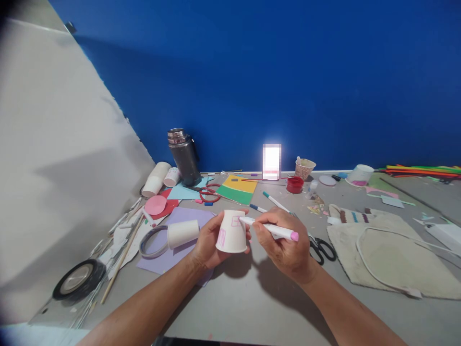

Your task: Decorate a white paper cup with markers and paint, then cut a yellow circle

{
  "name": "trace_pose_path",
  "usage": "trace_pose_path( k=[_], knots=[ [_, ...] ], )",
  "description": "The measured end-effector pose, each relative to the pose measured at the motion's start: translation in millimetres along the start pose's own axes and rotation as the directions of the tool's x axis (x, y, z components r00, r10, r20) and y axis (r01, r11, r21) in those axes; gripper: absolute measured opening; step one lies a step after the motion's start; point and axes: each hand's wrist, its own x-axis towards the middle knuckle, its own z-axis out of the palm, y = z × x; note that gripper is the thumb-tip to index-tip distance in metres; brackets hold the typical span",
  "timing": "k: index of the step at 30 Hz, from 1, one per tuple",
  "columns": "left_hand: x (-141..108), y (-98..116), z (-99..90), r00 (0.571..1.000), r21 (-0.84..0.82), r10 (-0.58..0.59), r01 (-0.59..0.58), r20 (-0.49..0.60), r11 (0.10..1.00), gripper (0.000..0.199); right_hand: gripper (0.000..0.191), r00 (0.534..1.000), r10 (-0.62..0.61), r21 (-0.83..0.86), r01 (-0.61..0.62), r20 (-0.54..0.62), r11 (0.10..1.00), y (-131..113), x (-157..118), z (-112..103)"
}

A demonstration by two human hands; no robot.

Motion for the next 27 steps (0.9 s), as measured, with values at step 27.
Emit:
trace_pose_path(
  k=[27],
  knots=[
    [0,5,14.0,0.98,0.022,-0.016,0.021,-0.2,1.0,0.053,0.012,0.997,0.035,-0.062,-0.039,-0.071,0.997,5,-4,-1]
  ],
)
